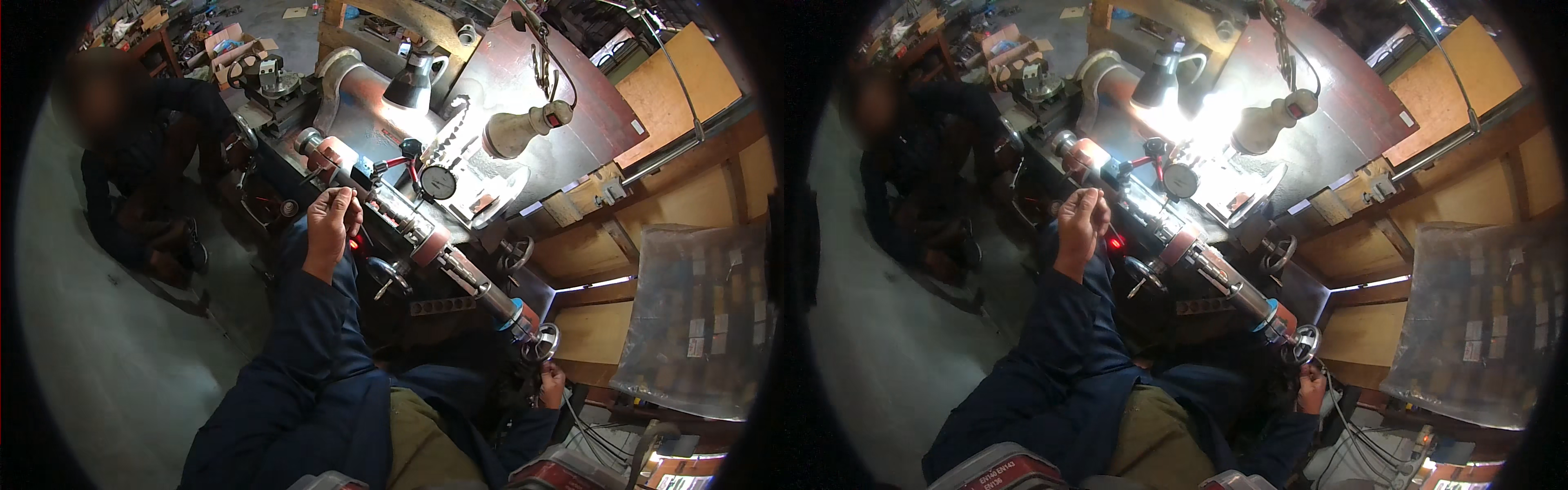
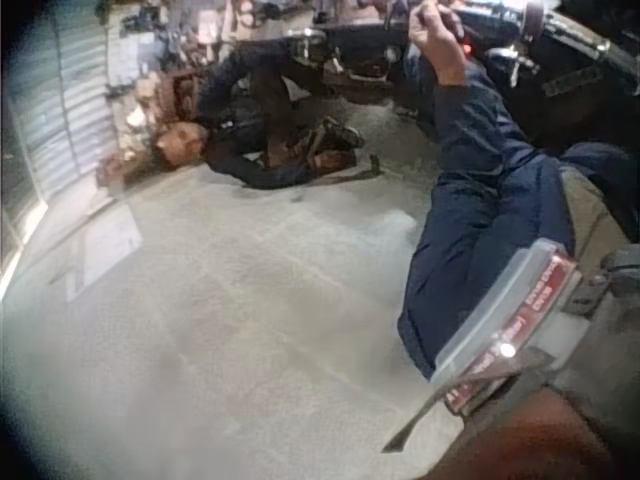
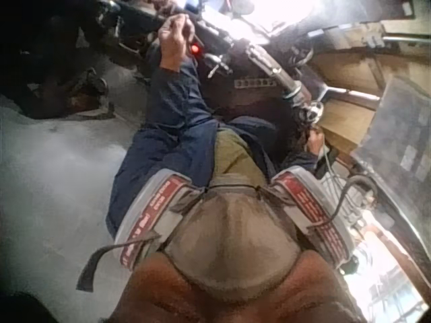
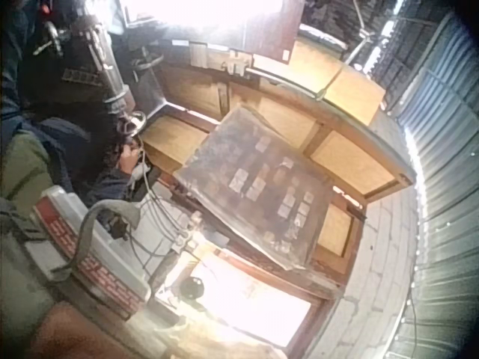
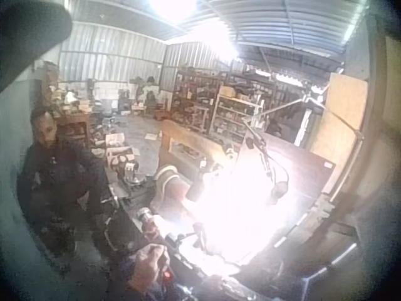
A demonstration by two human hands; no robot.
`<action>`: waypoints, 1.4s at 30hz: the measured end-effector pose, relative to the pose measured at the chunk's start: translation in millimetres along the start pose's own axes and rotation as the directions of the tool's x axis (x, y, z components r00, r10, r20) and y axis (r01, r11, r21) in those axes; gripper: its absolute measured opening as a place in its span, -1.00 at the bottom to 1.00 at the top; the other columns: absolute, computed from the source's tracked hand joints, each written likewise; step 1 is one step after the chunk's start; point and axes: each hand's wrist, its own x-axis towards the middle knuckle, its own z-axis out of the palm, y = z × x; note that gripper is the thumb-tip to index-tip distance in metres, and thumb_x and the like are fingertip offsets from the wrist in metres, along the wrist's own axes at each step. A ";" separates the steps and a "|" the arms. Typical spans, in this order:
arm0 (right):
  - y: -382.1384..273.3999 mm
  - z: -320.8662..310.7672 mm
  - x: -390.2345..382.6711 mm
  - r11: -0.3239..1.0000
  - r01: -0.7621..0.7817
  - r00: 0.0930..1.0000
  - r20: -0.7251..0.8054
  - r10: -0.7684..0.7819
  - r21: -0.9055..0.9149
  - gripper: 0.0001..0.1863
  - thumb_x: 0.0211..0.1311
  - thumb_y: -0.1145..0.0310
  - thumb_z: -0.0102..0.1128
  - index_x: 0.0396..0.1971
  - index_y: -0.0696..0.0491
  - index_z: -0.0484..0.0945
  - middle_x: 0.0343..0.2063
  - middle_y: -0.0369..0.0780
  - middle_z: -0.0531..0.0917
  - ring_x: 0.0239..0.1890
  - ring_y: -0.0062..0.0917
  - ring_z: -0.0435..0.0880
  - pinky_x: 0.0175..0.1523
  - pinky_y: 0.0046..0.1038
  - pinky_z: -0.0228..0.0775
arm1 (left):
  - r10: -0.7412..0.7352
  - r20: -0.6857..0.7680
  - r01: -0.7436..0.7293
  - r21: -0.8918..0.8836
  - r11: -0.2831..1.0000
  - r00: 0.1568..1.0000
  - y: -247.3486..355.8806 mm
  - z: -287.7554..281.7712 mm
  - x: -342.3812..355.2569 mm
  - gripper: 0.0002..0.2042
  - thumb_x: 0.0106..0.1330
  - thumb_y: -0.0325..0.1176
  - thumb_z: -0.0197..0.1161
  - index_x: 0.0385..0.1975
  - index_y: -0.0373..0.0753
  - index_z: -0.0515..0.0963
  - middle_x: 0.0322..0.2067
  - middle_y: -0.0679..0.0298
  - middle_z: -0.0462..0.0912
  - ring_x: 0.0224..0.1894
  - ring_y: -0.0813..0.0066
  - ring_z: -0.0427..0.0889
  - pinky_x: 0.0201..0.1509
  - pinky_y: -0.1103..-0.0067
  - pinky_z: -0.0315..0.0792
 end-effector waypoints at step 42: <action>-35.7 6.4 84.6 0.995 0.072 0.994 0.093 -0.065 -0.071 -0.74 0.26 0.38 0.08 -0.18 0.24 0.59 -0.34 -0.23 0.64 -0.26 -0.55 0.57 -0.06 -0.47 0.39 | -0.008 0.029 0.009 -0.023 1.000 1.000 1.2 -5.8 -1.1 -0.87 0.39 -0.31 0.14 -0.35 -0.22 0.49 -0.57 0.37 0.47 -0.62 0.61 0.45 -0.68 0.71 0.21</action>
